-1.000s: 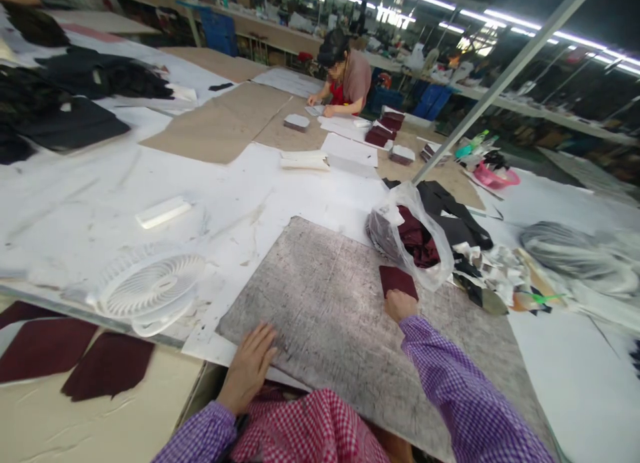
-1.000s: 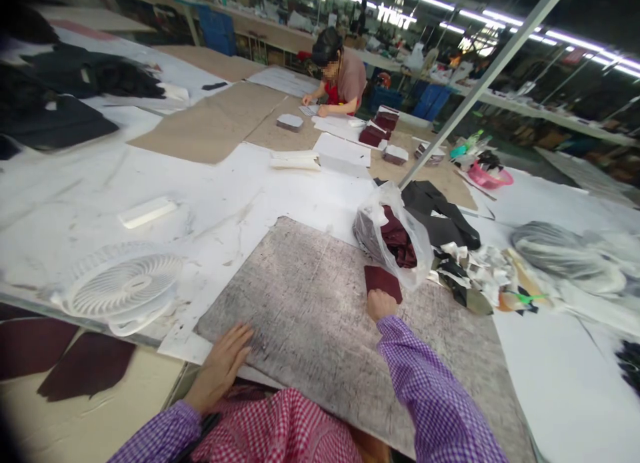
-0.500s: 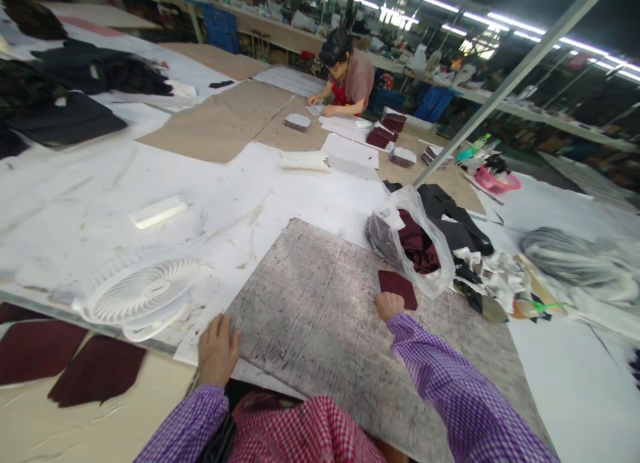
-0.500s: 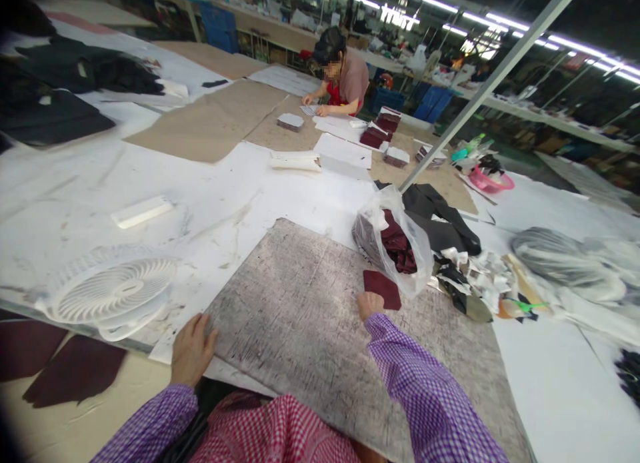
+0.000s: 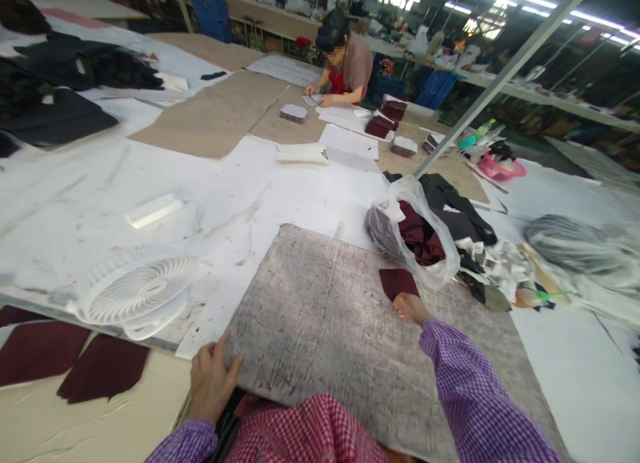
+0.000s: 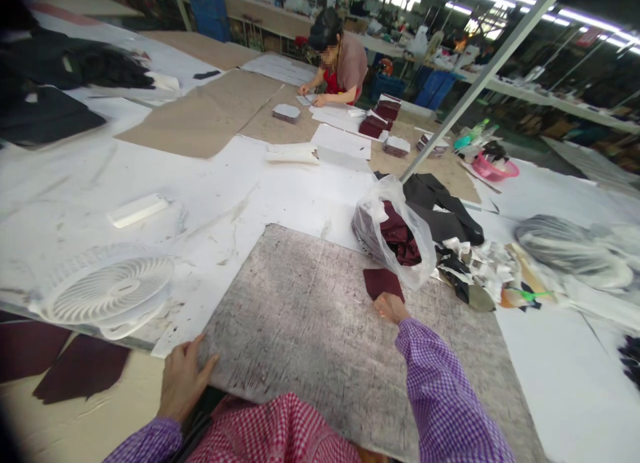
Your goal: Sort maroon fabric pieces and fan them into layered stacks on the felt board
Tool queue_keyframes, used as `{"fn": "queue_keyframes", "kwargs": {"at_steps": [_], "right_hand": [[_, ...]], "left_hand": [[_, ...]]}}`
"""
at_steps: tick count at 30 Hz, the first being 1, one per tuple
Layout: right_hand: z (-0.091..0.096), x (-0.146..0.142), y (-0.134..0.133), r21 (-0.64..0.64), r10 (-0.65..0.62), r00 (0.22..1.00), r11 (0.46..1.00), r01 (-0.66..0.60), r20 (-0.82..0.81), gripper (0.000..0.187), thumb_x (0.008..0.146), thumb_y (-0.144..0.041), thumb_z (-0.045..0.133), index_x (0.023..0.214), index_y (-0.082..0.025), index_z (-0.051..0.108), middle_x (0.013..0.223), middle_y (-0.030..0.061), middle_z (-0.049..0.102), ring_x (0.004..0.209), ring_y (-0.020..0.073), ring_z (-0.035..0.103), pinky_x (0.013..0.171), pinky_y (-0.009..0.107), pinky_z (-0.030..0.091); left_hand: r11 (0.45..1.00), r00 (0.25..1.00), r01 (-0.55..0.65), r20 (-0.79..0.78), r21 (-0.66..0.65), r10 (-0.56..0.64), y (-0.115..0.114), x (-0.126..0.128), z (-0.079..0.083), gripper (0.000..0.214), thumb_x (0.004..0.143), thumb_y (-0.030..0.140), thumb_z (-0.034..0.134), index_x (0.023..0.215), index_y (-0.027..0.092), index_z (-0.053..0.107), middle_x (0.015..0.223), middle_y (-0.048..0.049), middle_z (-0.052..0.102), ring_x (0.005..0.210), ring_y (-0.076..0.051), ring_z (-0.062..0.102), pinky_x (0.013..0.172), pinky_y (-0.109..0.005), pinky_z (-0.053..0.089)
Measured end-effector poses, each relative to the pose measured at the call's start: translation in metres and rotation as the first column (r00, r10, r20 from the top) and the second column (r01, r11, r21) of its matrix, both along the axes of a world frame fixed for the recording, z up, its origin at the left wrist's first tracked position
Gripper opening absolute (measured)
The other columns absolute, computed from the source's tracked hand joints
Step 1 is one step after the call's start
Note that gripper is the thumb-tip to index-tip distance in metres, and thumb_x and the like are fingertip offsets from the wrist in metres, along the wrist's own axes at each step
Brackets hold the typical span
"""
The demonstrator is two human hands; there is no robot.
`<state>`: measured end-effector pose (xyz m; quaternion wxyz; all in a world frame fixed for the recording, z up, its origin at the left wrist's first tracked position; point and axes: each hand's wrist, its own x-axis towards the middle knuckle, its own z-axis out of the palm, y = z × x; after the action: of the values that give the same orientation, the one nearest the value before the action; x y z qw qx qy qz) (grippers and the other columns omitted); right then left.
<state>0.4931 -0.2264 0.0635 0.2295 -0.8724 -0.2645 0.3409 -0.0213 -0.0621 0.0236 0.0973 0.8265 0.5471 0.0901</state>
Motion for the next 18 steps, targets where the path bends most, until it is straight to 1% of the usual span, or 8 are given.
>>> {"fn": "queue_keyframes", "kwargs": {"at_steps": [2,4,6,8,11,13,16,18], "right_hand": [[0.0,0.002,-0.01,0.03,-0.081,0.99,0.996,0.085,-0.114,0.021,0.091,-0.033,0.052,0.087,-0.013,0.059,0.078,0.0,0.06,0.062,0.0091,0.057,0.058,0.024,0.051],[0.003,0.003,-0.015,0.096,-0.148,0.967,0.981,0.171,-0.206,0.022,0.091,-0.034,0.052,0.089,-0.012,0.058,0.077,-0.0004,0.059,0.063,0.0098,0.057,0.059,0.025,0.051],[0.006,0.002,-0.015,0.175,-0.187,0.942,0.955,0.241,-0.278,0.022,0.091,-0.034,0.052,0.088,-0.013,0.058,0.075,-0.001,0.058,0.062,0.0096,0.056,0.059,0.026,0.05],[0.01,-0.001,-0.009,0.242,-0.194,0.92,0.927,0.285,-0.341,0.022,0.087,-0.034,0.056,0.082,-0.013,0.057,0.071,-0.002,0.057,0.058,0.0093,0.054,0.058,0.026,0.049],[0.021,-0.009,0.006,0.335,-0.164,0.896,0.887,0.317,-0.413,0.027,0.073,-0.039,0.065,0.069,-0.016,0.053,0.062,-0.0022,0.055,0.054,0.0106,0.051,0.055,0.026,0.047],[0.032,-0.016,0.016,0.397,-0.12,0.887,0.862,0.317,-0.446,0.029,0.065,-0.042,0.067,0.063,-0.018,0.05,0.057,-0.0022,0.051,0.053,0.0119,0.049,0.054,0.027,0.045],[0.056,-0.029,0.03,0.471,-0.026,0.876,0.835,0.284,-0.481,0.026,0.061,-0.04,0.065,0.061,-0.019,0.049,0.056,-0.0022,0.05,0.052,0.0119,0.047,0.053,0.026,0.041],[0.073,-0.041,0.038,0.502,0.041,0.869,0.829,0.246,-0.493,0.023,0.062,-0.038,0.064,0.062,-0.019,0.05,0.057,-0.0023,0.05,0.051,0.0111,0.046,0.052,0.026,0.04]], "left_hand": [[1.0,0.999,0.0,-0.032,0.017,0.001,-0.011,-0.005,0.004,0.05,0.083,0.046,0.044,0.12,0.012,0.052,0.1,-0.0131,0.048,0.092,-0.029,0.048,0.078,-0.043,0.045],[0.996,0.999,0.032,-0.03,0.081,-0.03,-0.015,0.001,0.012,0.051,0.085,0.046,0.042,0.119,0.01,0.053,0.111,-0.0181,0.048,0.102,-0.032,0.048,0.081,-0.046,0.045],[0.978,0.988,0.146,0.02,0.148,-0.15,-0.016,0.02,0.021,0.052,0.087,0.042,0.04,0.126,0.008,0.046,0.129,-0.0214,0.042,0.12,-0.035,0.04,0.093,-0.048,0.039],[0.92,0.93,0.352,0.047,0.171,-0.364,-0.017,0.049,0.026,0.053,0.089,0.035,0.039,0.137,0.012,0.034,0.142,-0.0167,0.035,0.133,-0.031,0.027,0.104,-0.048,0.03],[0.731,0.734,0.672,0.016,0.119,-0.679,-0.024,0.092,0.024,0.054,0.09,0.034,0.039,0.141,0.02,0.028,0.148,-0.0076,0.032,0.138,-0.025,0.021,0.11,-0.048,0.018],[0.64,0.64,0.765,0.03,0.068,-0.768,-0.031,0.108,0.017,0.056,0.09,0.038,0.038,0.142,0.02,0.025,0.149,-0.0066,0.03,0.138,-0.022,0.023,0.112,-0.048,0.016],[0.627,0.627,0.779,0.073,-0.021,-0.776,-0.036,0.114,0.012,0.059,0.091,0.04,0.038,0.143,0.019,0.021,0.15,-0.0084,0.024,0.139,-0.021,0.02,0.113,-0.049,0.014],[0.622,0.631,0.776,0.127,-0.105,-0.765,-0.033,0.112,0.017,0.057,0.091,0.039,0.037,0.143,0.019,0.022,0.15,-0.0085,0.023,0.139,-0.021,0.018,0.112,-0.051,0.013]]}}
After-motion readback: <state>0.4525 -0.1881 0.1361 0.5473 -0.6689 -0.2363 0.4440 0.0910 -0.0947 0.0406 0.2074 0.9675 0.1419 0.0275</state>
